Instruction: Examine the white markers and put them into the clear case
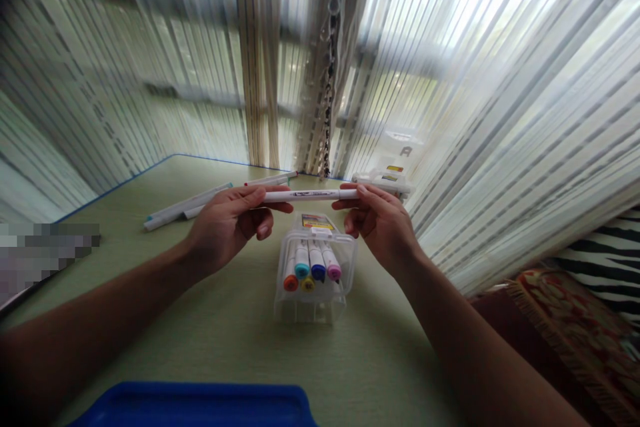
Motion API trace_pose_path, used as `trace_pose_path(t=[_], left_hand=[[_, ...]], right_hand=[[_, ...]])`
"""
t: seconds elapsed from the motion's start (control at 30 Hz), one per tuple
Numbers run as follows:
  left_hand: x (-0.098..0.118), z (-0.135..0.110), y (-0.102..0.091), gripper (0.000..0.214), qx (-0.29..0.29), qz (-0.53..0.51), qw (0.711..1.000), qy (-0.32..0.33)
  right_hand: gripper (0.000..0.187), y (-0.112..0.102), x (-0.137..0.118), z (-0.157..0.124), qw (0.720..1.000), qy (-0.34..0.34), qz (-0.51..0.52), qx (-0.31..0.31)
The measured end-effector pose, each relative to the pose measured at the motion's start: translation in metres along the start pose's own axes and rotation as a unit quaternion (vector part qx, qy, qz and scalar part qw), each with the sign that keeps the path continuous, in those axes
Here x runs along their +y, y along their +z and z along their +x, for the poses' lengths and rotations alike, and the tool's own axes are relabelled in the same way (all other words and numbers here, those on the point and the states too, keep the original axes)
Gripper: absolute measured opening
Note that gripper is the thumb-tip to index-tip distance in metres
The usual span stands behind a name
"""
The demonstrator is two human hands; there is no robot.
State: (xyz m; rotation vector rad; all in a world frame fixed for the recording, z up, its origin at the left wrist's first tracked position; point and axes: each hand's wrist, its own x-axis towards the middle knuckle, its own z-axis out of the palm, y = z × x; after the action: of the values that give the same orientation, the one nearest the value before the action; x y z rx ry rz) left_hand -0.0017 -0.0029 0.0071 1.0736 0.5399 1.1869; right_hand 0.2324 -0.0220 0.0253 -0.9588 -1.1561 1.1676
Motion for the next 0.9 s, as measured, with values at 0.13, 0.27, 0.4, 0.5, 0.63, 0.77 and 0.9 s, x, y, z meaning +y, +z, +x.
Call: trace_pose_path(t=[0.13,0.27,0.4,0.5,0.63,0.77,0.9], left_hand=[[0.0012,-0.0002,0.0004,0.025,0.002,-0.004,1.000,-0.002],[0.0015,-0.0003,0.0002,0.026,0.002,-0.008,1.000,-0.005],[0.0016,0.0000,0.0000,0.026,0.003,-0.009,1.000,-0.007],[0.0020,0.0001,0.0001,0.026,0.006,-0.011,1.000,-0.008],[0.0027,-0.0004,0.0005,0.026,0.007,-0.016,1.000,-0.009],[0.0034,-0.0005,0.0010,0.027,0.007,-0.021,1.000,-0.011],[0.0031,0.0000,0.0008,0.027,0.005,-0.021,1.000,-0.012]], right_hand=[[0.021,0.0016,-0.0002,-0.0005,1.000,0.010,0.012,0.009],[0.021,0.0004,0.0009,0.0001,1.000,0.012,0.017,0.008],[0.022,-0.0021,0.0025,0.0011,1.000,0.003,0.005,-0.005],[0.021,-0.0021,0.0028,0.0014,1.000,0.004,0.007,-0.004],[0.019,-0.0004,0.0027,0.0015,1.000,0.012,0.022,0.008],[0.019,-0.0001,0.0032,0.0015,0.999,0.010,0.032,0.000],[0.019,-0.0003,0.0032,0.0014,0.999,0.007,0.037,-0.005]])
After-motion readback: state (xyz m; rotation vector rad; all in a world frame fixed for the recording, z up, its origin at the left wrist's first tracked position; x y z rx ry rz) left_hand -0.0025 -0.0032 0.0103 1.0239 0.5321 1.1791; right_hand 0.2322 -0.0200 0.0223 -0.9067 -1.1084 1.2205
